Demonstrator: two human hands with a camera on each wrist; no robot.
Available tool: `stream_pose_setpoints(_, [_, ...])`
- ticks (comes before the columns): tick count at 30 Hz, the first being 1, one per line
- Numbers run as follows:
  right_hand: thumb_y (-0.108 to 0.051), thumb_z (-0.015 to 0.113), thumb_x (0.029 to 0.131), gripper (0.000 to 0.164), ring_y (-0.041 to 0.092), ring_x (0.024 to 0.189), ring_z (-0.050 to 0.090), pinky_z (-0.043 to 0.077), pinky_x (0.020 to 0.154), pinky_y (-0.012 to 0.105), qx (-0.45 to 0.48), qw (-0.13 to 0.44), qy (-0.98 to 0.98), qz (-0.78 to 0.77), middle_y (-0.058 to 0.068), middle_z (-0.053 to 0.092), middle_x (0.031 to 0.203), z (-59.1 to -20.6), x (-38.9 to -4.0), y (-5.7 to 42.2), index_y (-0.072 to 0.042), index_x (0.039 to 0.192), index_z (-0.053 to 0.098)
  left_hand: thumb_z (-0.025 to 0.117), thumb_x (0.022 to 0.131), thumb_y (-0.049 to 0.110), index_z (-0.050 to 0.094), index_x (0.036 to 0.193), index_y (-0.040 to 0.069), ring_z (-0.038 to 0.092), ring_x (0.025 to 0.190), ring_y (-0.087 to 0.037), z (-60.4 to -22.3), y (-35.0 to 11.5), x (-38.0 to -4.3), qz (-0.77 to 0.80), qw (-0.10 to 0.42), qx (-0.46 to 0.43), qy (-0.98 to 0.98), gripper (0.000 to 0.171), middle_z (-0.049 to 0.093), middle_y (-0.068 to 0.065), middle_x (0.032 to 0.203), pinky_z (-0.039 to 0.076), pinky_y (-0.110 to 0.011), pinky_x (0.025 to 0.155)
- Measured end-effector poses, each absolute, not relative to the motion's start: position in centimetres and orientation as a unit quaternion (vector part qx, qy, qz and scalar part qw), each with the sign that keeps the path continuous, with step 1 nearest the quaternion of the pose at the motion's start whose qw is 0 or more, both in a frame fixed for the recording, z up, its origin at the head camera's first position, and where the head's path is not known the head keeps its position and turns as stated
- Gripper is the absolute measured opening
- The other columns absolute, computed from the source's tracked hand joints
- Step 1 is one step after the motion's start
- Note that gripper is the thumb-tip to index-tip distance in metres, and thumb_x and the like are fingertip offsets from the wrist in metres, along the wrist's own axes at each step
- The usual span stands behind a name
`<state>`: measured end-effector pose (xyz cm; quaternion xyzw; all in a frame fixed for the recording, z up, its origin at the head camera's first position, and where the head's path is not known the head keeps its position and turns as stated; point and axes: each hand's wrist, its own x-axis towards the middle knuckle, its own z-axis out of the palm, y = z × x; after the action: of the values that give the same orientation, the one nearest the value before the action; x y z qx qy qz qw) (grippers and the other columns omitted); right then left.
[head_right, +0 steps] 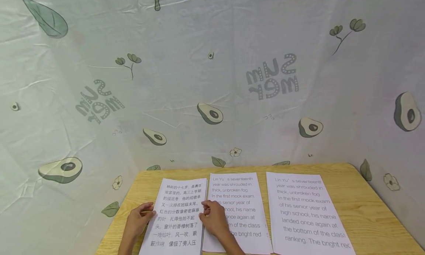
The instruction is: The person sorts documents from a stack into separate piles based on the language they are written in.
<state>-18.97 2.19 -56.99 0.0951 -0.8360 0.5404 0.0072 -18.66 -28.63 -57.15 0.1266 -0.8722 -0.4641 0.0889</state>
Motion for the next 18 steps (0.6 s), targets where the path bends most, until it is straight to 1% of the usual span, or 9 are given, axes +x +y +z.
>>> stream_pose_setpoints(3, [-0.008,0.082,0.087,0.039,0.015,0.092,0.069,0.058,0.079,0.022,0.093,0.023,-0.838,0.537,0.012,0.073,0.110,-57.3,-18.8,2.9,0.004,0.123,0.073,0.077,0.095,0.007,0.069,0.134,-0.006,0.075,0.104,-0.032,-56.8,-28.8,-18.3,-0.463,0.094,0.127,-0.872,0.042,0.075,-0.024,0.121,0.062,-0.027,0.073])
stream_pose_setpoints(6, [-0.010,0.082,0.088,0.038,0.015,0.093,0.070,0.058,0.080,0.023,0.084,0.027,-0.840,0.536,0.011,0.074,0.110,-57.3,-18.6,4.0,0.002,0.123,0.074,0.076,0.097,0.010,0.067,0.136,-0.006,0.076,0.106,-0.034,-56.4,-28.7,-18.0,-0.465,0.098,0.124,-0.871,0.043,0.074,-0.024,0.122,0.063,-0.027,0.072])
stream_pose_setpoints(13, [-0.013,0.082,0.089,0.040,0.014,0.095,0.071,0.058,0.083,0.027,0.038,0.011,-0.844,0.535,0.007,0.075,0.110,-56.6,-18.4,6.7,-0.001,0.126,0.074,0.078,0.096,0.015,0.071,0.135,-0.001,0.074,0.099,-0.023,-55.9,-26.4,-18.1,-0.453,0.109,0.123,-0.876,0.042,0.077,-0.016,0.116,0.056,-0.023,0.076])
stream_pose_setpoints(18, [-0.014,0.082,0.090,0.040,0.015,0.096,0.072,0.057,0.084,0.028,0.009,0.017,-0.848,0.529,0.008,0.076,0.112,-56.0,-18.3,9.0,-0.001,0.127,0.074,0.079,0.096,0.016,0.072,0.133,0.002,0.073,0.097,-0.020,-55.9,-23.3,-18.6,-0.453,0.103,0.103,-0.879,0.041,0.078,-0.010,0.113,0.056,-0.024,0.076])
